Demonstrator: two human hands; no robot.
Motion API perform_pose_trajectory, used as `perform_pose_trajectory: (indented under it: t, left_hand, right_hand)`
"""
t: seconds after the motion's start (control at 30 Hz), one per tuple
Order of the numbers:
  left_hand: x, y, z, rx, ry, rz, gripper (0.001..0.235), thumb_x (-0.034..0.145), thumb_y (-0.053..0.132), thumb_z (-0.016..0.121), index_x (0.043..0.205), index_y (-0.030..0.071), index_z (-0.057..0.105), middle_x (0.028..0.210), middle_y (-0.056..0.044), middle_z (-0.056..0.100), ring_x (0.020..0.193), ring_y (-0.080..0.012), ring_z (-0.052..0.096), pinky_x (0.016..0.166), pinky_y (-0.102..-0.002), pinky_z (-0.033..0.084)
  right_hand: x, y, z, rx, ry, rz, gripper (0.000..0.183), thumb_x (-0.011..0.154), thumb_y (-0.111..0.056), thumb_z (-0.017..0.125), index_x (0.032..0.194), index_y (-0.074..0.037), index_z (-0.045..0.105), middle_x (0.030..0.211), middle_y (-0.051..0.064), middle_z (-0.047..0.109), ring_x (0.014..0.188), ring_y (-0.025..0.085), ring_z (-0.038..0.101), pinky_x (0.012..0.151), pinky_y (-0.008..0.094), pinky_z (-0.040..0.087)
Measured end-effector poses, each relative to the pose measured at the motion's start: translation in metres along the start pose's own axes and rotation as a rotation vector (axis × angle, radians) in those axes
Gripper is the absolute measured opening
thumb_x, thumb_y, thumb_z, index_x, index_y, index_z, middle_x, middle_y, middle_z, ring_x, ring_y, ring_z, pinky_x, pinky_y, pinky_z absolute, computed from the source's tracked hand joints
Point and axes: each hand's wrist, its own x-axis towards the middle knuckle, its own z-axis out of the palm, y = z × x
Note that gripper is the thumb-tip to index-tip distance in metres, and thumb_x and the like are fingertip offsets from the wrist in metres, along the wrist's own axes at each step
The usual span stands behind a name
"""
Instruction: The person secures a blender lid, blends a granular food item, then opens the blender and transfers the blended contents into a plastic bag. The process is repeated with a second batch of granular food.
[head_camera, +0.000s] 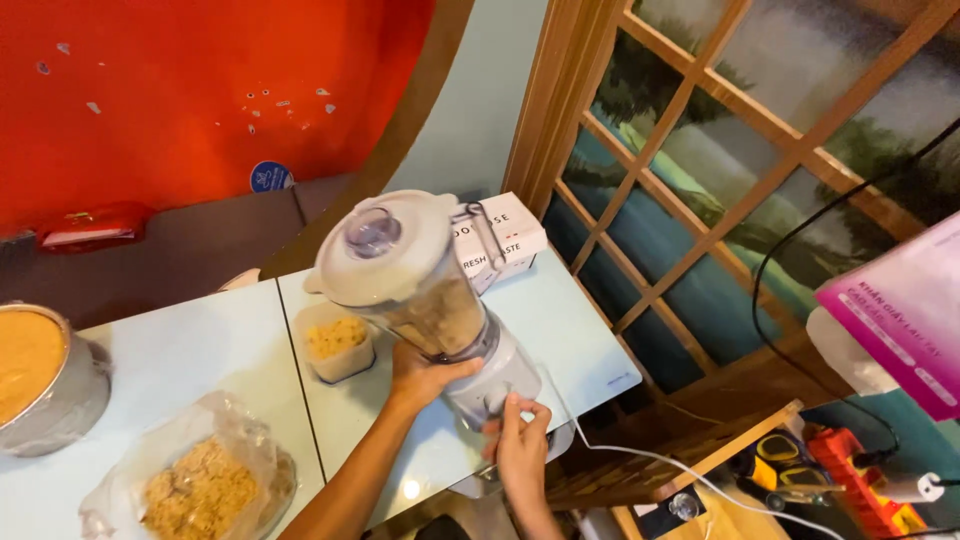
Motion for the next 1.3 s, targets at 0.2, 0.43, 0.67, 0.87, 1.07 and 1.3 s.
perform_pose_trajectory:
  t: [0.2,0.43,0.67,0.87,1.07,1.3]
  left_hand:
    - [0.000,0.032,0.019,0.173,-0.014,-0.065,0.061,0.053,0.024,0.096,0.104,0.001,0.071,0.097,-0.010,0.079,0.087,-0.0164,0.074,0.081,-0.032,0.061]
    - [0.007,0.018,0.017,0.299,0.082,0.096,0.087,0.044,0.030,0.098,0.116,0.002,0.058,0.106,-0.010,0.073,0.093,-0.0203,0.072,0.082,-0.034,0.058]
    - [0.008,-0.019,0.015,0.402,0.025,0.034,0.089,0.044,0.033,0.100,0.117,0.003,0.061,0.111,-0.013,0.073,0.100,-0.0246,0.073,0.087,-0.037,0.059]
    - [0.009,-0.028,0.023,0.402,-0.013,0.085,0.109,0.041,0.034,0.099,0.132,0.000,0.049,0.124,-0.020,0.062,0.116,-0.0323,0.063,0.097,-0.042,0.052]
    - [0.007,-0.050,0.029,0.464,-0.026,0.027,0.107,0.042,0.036,0.099,0.132,0.000,0.051,0.123,-0.021,0.061,0.117,-0.0353,0.063,0.098,-0.044,0.052]
    - [0.011,-0.046,0.031,0.408,-0.031,0.040,0.119,0.044,0.040,0.099,0.141,-0.002,0.044,0.131,-0.021,0.060,0.124,-0.0358,0.060,0.103,-0.044,0.049]
  right_hand:
    - [0.045,0.034,0.017,0.125,-0.029,-0.003,0.046,0.100,-0.040,0.056,0.115,-0.001,0.037,0.069,0.018,0.064,0.047,0.021,0.054,0.043,0.036,0.040]
    - [0.041,0.038,0.005,-0.494,-0.056,-0.595,0.037,0.098,-0.024,0.064,0.119,0.001,0.046,0.075,0.020,0.066,0.068,0.034,0.065,0.066,0.045,0.051]
    - [0.035,0.022,-0.002,-0.589,-0.048,-0.593,0.055,0.087,-0.030,0.076,0.121,0.003,0.049,0.113,0.025,0.061,0.096,0.040,0.063,0.087,0.044,0.051]
    - [0.045,0.004,0.004,-0.684,-0.009,-0.534,0.118,0.058,-0.041,0.098,0.139,0.008,0.029,0.135,0.027,0.041,0.129,0.044,0.042,0.106,0.046,0.039]
    - [0.064,0.010,0.011,-0.587,-0.044,-0.511,0.133,0.048,-0.034,0.101,0.147,0.007,0.021,0.142,0.027,0.040,0.134,0.044,0.041,0.111,0.047,0.037]
    - [0.076,0.019,0.017,-0.533,-0.023,-0.584,0.139,0.045,-0.037,0.102,0.148,0.007,0.020,0.143,0.030,0.040,0.134,0.045,0.040,0.110,0.049,0.037]
